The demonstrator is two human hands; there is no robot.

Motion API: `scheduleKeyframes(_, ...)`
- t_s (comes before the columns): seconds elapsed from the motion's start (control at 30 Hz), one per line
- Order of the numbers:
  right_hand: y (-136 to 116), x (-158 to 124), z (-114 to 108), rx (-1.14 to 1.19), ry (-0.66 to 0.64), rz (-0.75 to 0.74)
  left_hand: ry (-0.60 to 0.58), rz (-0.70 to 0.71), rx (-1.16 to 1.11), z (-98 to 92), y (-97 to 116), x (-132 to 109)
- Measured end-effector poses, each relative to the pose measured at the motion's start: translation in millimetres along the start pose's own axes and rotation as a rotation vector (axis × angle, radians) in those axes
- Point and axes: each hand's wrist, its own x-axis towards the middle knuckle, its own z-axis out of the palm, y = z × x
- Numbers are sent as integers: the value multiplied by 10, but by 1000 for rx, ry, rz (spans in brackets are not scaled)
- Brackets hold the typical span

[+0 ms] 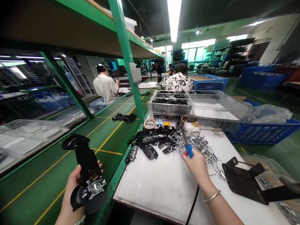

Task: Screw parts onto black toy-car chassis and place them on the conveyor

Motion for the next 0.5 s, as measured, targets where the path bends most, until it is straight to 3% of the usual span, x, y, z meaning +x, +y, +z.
scheduleKeyframes(0.13,72,-394,305,-131,-122,-36,7,31,-6,-36,-98,-89)
scheduleKeyframes(0.2,124,-500,339,-152,-184,-37,19,55,-6,-79,-82,-110)
scheduleKeyframes(0.4,398,-476,-55,-187,-248,5,57,45,-9,-125,26,-151)
scheduleKeyframes(0.5,470,-538,-82,-166,-320,-1,64,51,13,-90,-20,-178)
